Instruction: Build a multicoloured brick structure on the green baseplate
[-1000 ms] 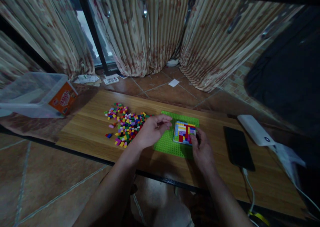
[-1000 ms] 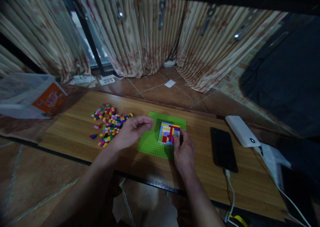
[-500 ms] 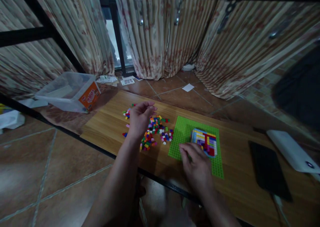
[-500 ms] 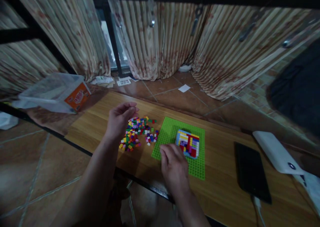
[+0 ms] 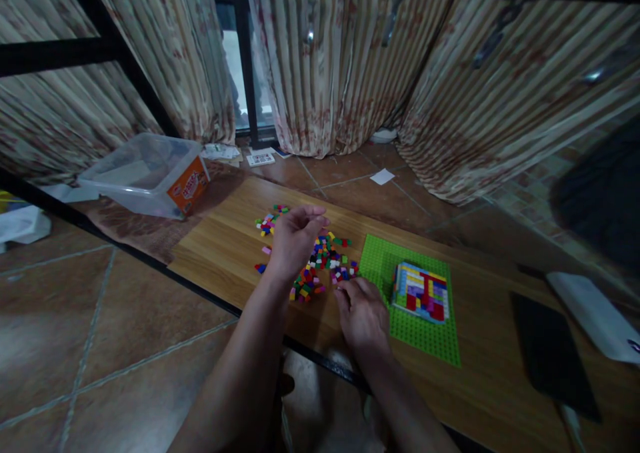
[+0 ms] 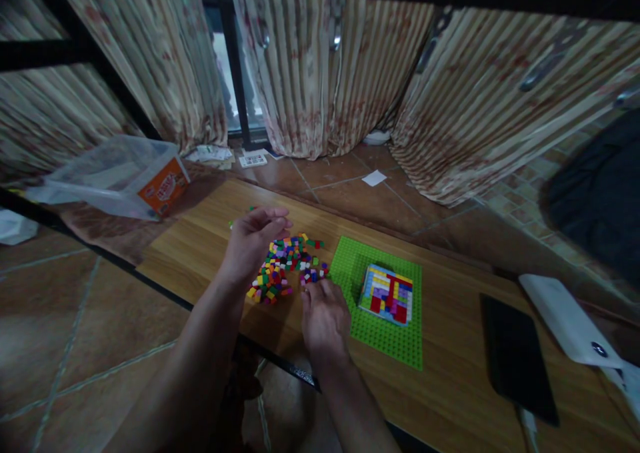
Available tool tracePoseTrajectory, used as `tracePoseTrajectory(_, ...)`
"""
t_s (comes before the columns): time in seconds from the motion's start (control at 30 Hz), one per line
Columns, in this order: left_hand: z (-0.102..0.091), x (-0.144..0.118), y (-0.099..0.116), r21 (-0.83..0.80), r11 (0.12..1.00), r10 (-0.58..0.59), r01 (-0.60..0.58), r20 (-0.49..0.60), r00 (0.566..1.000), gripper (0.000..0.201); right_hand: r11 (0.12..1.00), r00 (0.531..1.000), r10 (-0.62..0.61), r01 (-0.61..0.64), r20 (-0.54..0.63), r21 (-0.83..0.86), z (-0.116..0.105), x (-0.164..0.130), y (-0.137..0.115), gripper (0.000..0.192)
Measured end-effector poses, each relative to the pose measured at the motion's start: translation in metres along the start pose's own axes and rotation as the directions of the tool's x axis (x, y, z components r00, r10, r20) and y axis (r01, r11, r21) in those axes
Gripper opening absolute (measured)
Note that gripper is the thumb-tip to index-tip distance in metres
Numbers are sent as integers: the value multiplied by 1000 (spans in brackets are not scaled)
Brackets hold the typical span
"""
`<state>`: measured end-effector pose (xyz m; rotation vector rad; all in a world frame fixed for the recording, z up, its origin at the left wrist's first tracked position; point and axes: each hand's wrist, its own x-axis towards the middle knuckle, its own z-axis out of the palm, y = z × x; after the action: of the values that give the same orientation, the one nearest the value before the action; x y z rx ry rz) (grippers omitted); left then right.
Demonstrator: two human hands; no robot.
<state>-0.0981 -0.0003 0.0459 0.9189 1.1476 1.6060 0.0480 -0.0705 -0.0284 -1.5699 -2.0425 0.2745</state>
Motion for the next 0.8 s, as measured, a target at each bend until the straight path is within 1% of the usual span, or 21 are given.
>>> tracePoseTrajectory(0.07, -2, 0, 1, 15, 1000, -6, 6, 7, 1000, 15, 998, 1000, 14, -15, 8, 54, -2, 1, -3, 23)
tracePoseTrajectory(0.13, -3, -1, 2, 34, 999, -7, 7, 5, 1000, 16, 985, 999, 16, -21, 28, 171, -9, -1, -6, 21)
tracePoseTrajectory(0.2, -4, -1, 2, 52, 999, -4, 4, -9, 1000, 17, 957, 999, 7, -20, 45, 290, -19, -5, -8, 21)
tracePoseTrajectory(0.27, -3, -1, 3, 67, 998, -4, 6, -18, 1000, 19, 925, 998, 26, -45, 57, 378, -32, -10, -8, 20)
tracePoseTrajectory(0.37, -2, -1, 3, 81, 997, -9, 11, -21, 1000, 21, 866, 992, 123, -123, 33, 484, -55, -18, 1, 13)
tracePoseTrajectory(0.43, 0, -1, 2, 94, 996, -6, 7, -16, 1000, 21, 836, 977, 213, -185, 5, 518, -71, -21, 15, 11)
tracePoseTrajectory(0.47, 1, -1, 1, 103, 995, -2, 3, -13, 1000, 21, 825, 960, 277, -222, -29, 520, -80, -22, 24, 11)
tracePoseTrajectory(0.53, 4, -1, 0, 124, 992, 4, -3, -5, 1000, 20, 790, 907, 401, -272, -127, 550, -97, -24, 46, 17)
tracePoseTrajectory(0.63, 7, -1, -2, 147, 989, 0, -2, 12, 1000, 20, 765, 821, 548, -416, -158, 492, -119, -28, 82, 29)
tracePoseTrajectory(0.7, 9, -2, -2, 159, 987, -8, 5, 23, 1000, 21, 765, 796, 592, -504, -127, 402, -129, -32, 101, 33)
tracePoseTrajectory(0.8, 12, -2, -2, 170, 985, -22, 18, 25, 999, 21, 776, 798, 601, -569, -46, 270, -136, -38, 112, 34)
